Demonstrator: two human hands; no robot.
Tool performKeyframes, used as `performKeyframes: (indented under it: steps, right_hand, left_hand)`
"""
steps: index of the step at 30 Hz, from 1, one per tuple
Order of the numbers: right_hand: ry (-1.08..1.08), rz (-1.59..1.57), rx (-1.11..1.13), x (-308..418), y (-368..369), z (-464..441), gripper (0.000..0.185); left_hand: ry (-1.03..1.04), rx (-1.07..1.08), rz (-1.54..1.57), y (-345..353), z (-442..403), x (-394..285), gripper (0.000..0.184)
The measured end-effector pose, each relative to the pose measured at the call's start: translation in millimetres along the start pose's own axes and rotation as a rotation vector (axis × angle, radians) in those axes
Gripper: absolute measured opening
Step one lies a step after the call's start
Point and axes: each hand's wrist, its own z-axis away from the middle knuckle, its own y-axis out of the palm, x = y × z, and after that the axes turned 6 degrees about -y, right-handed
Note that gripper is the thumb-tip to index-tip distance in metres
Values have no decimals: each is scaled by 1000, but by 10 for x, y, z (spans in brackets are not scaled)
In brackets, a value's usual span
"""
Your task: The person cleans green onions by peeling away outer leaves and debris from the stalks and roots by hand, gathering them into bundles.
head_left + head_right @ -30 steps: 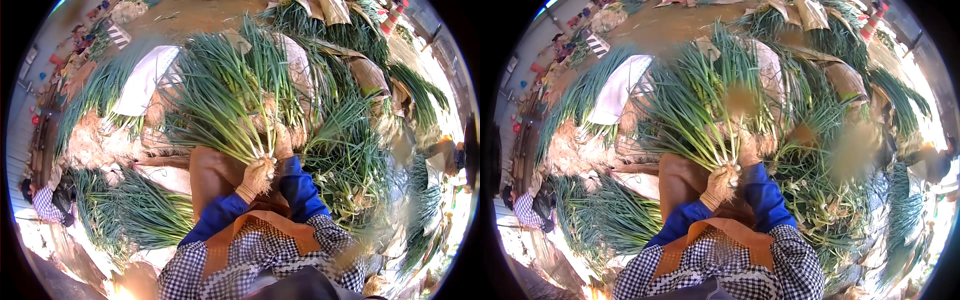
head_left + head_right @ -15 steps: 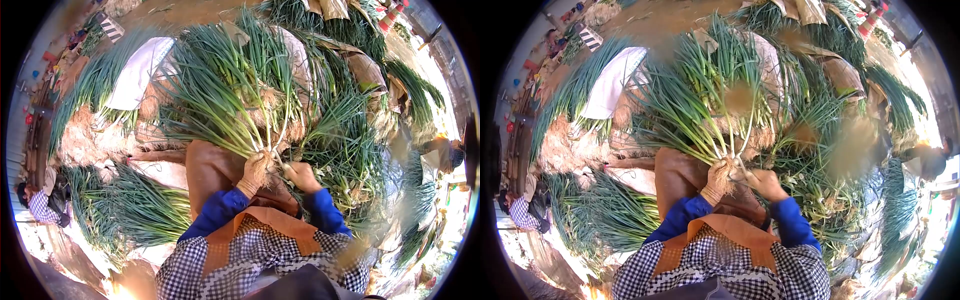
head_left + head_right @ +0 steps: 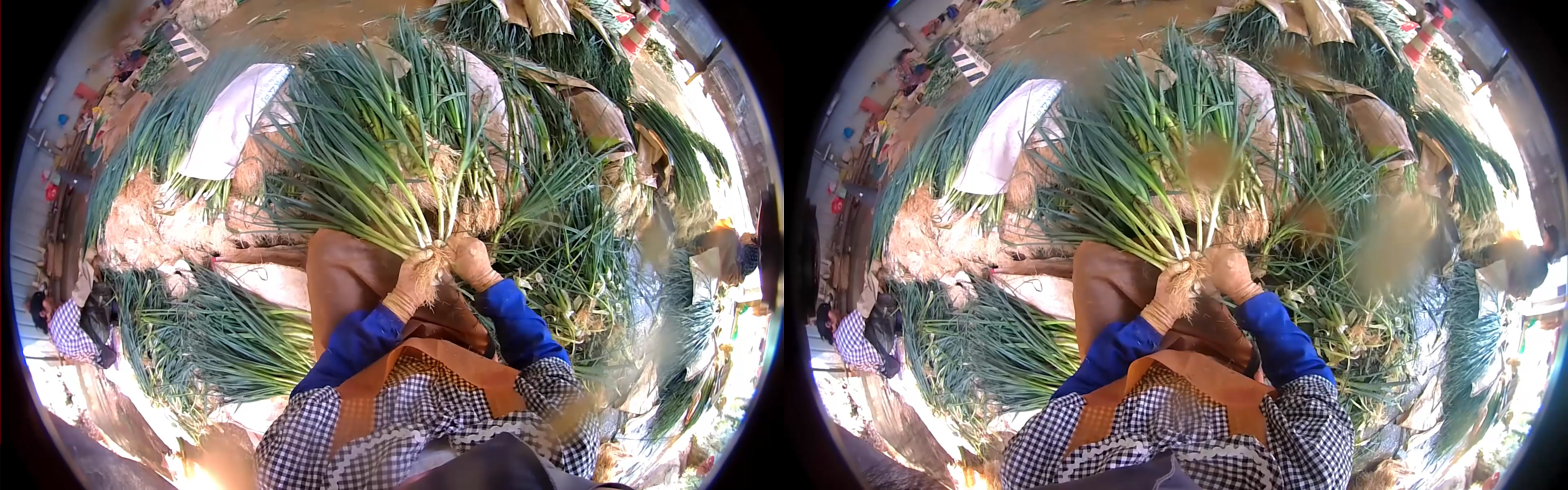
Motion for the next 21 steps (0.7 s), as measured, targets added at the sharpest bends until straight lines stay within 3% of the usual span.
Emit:
performKeyframes:
  steps: [1,2,3,4,6,7,10,12,14,16,17,18,20,21]
  right_hand:
    - [-40,193,92,74,-72,33,23]
    - [-38,191,96,155,-169,129,23]
    - [-142,57,292,208,-294,262,25]
    - [-194,-7,390,172,-359,368,26]
    - [-176,8,645,49,-494,560,27]
    - [-108,91,799,-35,-567,648,26]
    - [145,463,535,-239,-684,345,25]
    - [478,-332,159,-159,-736,-7,33]
    - [237,-296,-167,-342,-407,-339,40]
    - [132,-391,-132,-527,-153,-689,44]
    - [214,-425,-9,-458,-216,-839,46]
    - [120,-481,-98,-540,-43,-977,41]
    - [179,-853,-164,-521,72,-990,31]
    - [175,-848,-159,-471,126,-984,31]
  left_hand:
    - [39,-49,30,-24,-14,36,29]
    - [76,-99,59,-48,-24,78,28]
    - [146,-304,62,147,-30,89,25]
    - [145,-303,67,74,-42,78,25]
    - [-69,51,198,-82,-87,14,22]
    - [-38,59,175,-80,-89,24,23]
    - [-67,-44,173,-26,-98,52,27]
    - [-80,13,167,-15,-76,36,27]
    - [-11,-165,82,12,-79,52,27]
    - [34,-189,87,103,-77,71,25]
    - [45,-202,-15,102,-68,81,24]
    - [56,-218,-114,121,-51,79,22]
    - [48,-200,-74,139,-39,65,20]
    - [59,-202,-46,147,-45,63,20]
